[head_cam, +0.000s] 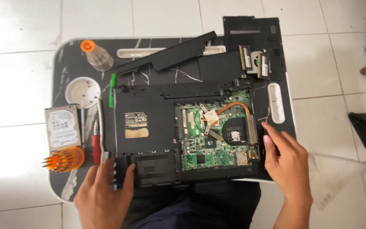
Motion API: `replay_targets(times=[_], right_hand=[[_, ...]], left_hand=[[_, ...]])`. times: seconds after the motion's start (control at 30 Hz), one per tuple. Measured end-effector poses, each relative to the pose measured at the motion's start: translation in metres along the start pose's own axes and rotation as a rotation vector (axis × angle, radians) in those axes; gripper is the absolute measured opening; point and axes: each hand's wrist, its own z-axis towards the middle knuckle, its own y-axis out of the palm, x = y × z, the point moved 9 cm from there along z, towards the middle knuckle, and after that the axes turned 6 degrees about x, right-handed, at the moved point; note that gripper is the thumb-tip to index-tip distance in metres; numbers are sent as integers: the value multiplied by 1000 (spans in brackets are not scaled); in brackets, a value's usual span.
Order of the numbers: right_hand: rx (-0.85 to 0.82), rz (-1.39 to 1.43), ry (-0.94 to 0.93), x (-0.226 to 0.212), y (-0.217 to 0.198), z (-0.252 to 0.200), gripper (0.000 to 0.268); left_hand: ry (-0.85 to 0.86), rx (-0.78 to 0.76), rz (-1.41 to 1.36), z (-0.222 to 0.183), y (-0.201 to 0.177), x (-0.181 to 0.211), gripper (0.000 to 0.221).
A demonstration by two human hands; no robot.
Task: Disassembling internal components of a laptop, including removing the hard drive and disconnecting cables.
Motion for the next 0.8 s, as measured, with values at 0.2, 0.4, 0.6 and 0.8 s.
replay_targets(times=[0.2,0.4,0.6,0.8], right_hand=[[-36,234,-277,-33,-11,-30,58],[22,123,-384,-51,-4,-34,52],[-3,157,-392,-58,2,-36,35],[72,148,-419,-60,3,-41,26]], left_hand=[[-110,-231,286,-7,18,-16,42],[-26,-220,284,-5,25,-10,55],[-40,-270,316,1,30,-15,57],[-98,-380,279,0,37,-18,57]])
